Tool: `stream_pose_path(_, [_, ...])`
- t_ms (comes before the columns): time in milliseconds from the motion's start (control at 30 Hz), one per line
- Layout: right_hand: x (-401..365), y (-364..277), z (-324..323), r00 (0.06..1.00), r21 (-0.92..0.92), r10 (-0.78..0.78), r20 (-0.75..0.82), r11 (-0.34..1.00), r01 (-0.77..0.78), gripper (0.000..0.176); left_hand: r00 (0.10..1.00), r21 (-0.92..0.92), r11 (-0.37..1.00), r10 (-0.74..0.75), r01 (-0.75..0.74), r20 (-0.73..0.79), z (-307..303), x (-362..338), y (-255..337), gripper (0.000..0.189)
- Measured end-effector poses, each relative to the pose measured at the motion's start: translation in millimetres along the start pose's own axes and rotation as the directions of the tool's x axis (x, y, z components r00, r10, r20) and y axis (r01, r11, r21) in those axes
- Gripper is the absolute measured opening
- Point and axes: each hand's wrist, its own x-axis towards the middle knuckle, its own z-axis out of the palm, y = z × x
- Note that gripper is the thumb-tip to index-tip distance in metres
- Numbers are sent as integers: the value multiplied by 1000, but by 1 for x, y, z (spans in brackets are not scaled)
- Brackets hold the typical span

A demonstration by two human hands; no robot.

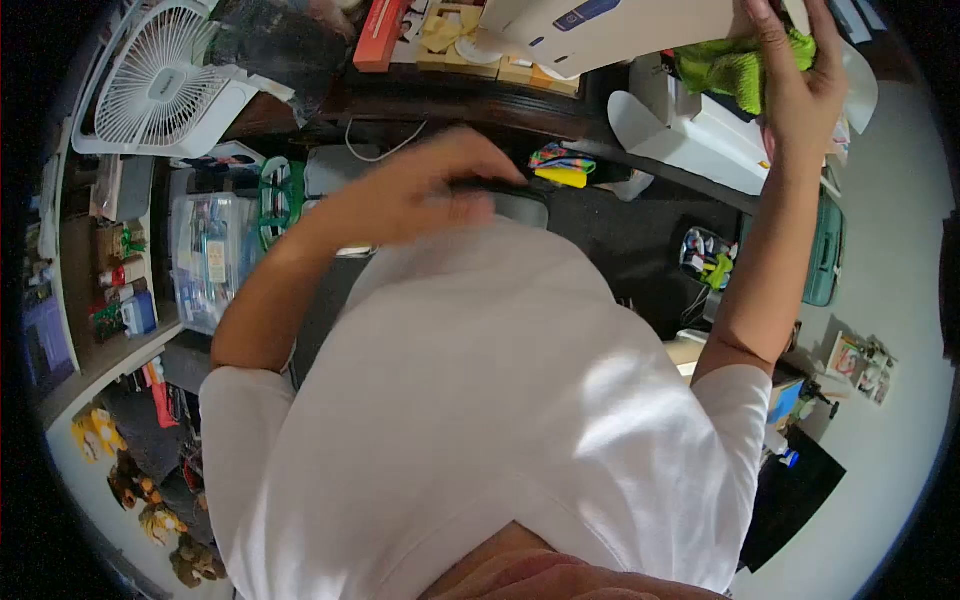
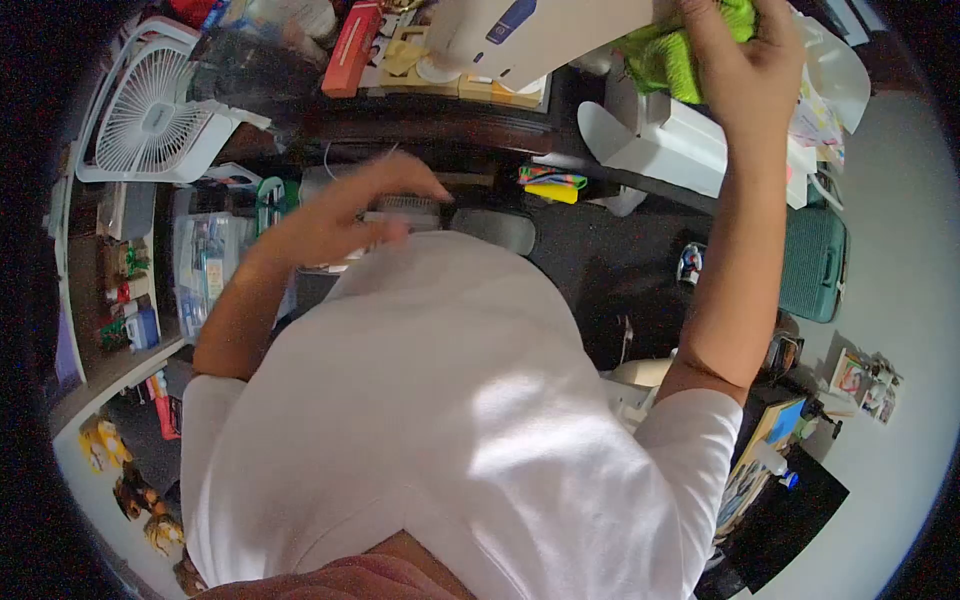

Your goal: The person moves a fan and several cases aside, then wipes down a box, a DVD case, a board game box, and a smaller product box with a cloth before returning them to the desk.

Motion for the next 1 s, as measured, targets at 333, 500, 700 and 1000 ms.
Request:
stream_pose_path(333, [11, -15, -7, 987, 17, -79, 143, 997, 77, 37, 960, 223, 959, -118, 177, -255, -52, 15, 22, 35])
stream_pose_path(500, [12, -39, 22, 943, 164, -148, 300, 981, 102, 27, 662, 258, 844, 530, -470, -529, -95, 46, 48, 43])
stream_pose_path(700, [-4, -22, 78, 909, 154, -235, 345, 969, 192, 35, 847, 386, 878, 418, -283, -330, -116, 53, 35, 33])
stream_pose_path(1000, [-2, -22, 89, 873, 53, -173, 457, 984, 167, 35, 787, 310, 875, 474, -371, -396, -117, 55, 9, 21])
